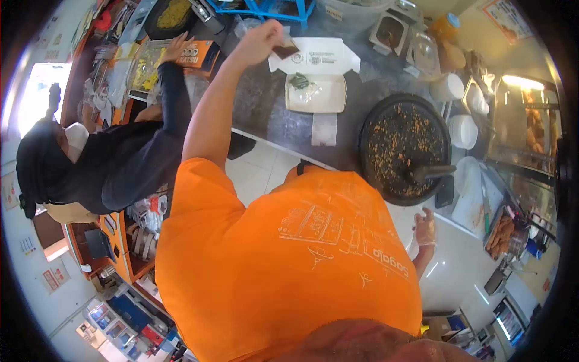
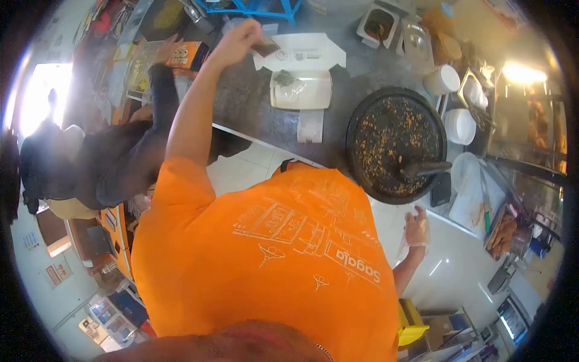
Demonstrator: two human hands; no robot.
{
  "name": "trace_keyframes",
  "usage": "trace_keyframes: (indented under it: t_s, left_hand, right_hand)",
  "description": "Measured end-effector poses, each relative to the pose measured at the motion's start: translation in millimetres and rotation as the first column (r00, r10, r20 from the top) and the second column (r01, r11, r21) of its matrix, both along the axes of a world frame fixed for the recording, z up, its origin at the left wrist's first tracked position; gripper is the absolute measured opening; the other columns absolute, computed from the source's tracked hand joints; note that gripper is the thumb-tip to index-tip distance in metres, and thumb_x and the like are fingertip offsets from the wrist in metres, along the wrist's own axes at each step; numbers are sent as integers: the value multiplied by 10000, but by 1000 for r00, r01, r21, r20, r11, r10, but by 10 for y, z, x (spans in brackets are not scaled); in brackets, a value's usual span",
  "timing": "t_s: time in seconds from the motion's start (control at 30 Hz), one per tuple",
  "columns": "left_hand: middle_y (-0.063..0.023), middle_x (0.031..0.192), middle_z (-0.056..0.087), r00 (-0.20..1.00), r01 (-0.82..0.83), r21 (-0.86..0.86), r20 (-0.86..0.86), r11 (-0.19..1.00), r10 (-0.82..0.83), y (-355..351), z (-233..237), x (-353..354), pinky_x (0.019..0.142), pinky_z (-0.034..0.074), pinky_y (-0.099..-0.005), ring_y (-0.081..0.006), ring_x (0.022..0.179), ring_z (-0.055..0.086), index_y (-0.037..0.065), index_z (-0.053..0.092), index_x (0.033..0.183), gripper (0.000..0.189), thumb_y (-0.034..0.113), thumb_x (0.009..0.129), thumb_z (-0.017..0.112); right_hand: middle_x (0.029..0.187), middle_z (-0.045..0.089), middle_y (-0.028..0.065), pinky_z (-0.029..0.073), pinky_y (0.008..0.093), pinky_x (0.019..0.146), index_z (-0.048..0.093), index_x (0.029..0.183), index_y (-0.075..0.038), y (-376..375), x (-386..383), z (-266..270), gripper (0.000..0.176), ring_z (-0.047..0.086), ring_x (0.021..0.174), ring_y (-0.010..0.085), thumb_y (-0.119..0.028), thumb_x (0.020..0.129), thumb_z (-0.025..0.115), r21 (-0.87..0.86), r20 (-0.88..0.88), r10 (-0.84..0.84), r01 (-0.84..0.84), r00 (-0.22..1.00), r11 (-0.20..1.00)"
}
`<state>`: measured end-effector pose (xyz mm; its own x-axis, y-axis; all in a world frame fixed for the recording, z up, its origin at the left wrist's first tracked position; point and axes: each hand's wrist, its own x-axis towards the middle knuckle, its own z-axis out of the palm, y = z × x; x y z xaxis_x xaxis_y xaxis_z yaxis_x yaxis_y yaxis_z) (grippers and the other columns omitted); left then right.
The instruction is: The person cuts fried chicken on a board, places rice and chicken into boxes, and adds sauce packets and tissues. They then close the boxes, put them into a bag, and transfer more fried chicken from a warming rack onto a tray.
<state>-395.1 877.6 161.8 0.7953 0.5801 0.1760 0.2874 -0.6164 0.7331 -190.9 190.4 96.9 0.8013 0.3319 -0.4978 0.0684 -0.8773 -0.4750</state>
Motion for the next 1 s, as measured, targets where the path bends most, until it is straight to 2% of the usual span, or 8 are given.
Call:
trace_keyframes:
  t_s: [0.17, 0.3, 0.33, 0.43, 0.53, 0.83, 0.93, 1.0]
  left_hand:
    - [-77, 936, 663, 946, 204, -93, -238, 974, -221, -567, -204, 123, 844, 503, -334, -173, 916, 639, 66, 573, 1072, 145, 177, 979, 575]
    - [-102, 948, 647, 941, 169, -415, -202, 894, -272, -867, -508, 109, 845, 498, -337, -166, 956, 642, 24, 570, 1036, 159, 166, 967, 590]
    - [-157, 953, 650, 939, 259, -456, -89, 852, -333, -852, -758, 43, 833, 498, -379, -264, 918, 661, 19, 582, 1013, 159, 167, 954, 591]
    - [-194, 945, 670, 847, 309, -6, -453, 951, -278, -807, -1139, -197, 797, 505, -452, -378, 863, 644, 33, 596, 988, 157, 168, 910, 604]
    - [-213, 997, 646, 833, 252, 173, -540, 952, -123, -893, -1246, -477, 813, 493, -499, -422, 919, 619, 46, 595, 1008, 181, 180, 886, 605]
    - [-190, 1008, 632, 843, 65, 288, -528, 955, 101, -1502, -632, -318, 825, 492, -492, -401, 980, 617, 76, 572, 1044, 224, 134, 831, 612]
    - [-149, 934, 652, 873, 164, -41, -459, 986, -165, -1730, -768, -499, 773, 499, -433, -326, 891, 641, 69, 591, 1010, 195, 110, 820, 599]
    - [-44, 864, 609, 808, 168, -458, -443, 873, -388, -2229, -713, -552, 784, 471, -333, -185, 876, 585, 78, 592, 1010, 200, 93, 815, 555]
  right_hand:
    - [807, 645, 118, 503, 344, 655, 525, 1341, 13, -92, -132, 218, 474, 613, 665, 191, -170, 911, 604, -14, -90, -115, 115, 989, 993]
    - [819, 633, 94, 494, 324, 639, 509, 1360, 18, -198, -369, 296, 483, 597, 659, 164, -158, 920, 602, -55, -110, -156, 151, 982, 987]
    - [815, 628, 91, 493, 322, 637, 510, 1359, 20, -206, -477, 337, 481, 593, 656, 162, -154, 919, 601, -54, -126, -198, 193, 972, 980]
    - [800, 619, 82, 492, 320, 634, 513, 1356, 22, -346, -781, 303, 477, 584, 651, 159, -145, 918, 599, -102, -155, -287, 274, 945, 956]
    - [784, 615, 81, 492, 320, 630, 516, 1353, 22, -504, -1191, 263, 477, 585, 652, 160, -141, 913, 604, -127, -208, -372, 352, 905, 927]
    - [733, 599, 97, 493, 331, 597, 531, 1334, 35, -1143, -1290, 154, 483, 582, 592, 177, -121, 882, 588, -14, -183, -337, 341, 924, 940]
    - [715, 594, 93, 490, 326, 579, 535, 1326, 40, -1550, -1205, 213, 471, 579, 572, 176, -113, 884, 583, -4, -154, -332, 335, 931, 942]
    - [703, 590, 88, 487, 325, 570, 536, 1325, 42, -1937, -1181, 199, 467, 576, 563, 174, -115, 888, 585, -23, -141, -339, 339, 930, 941]
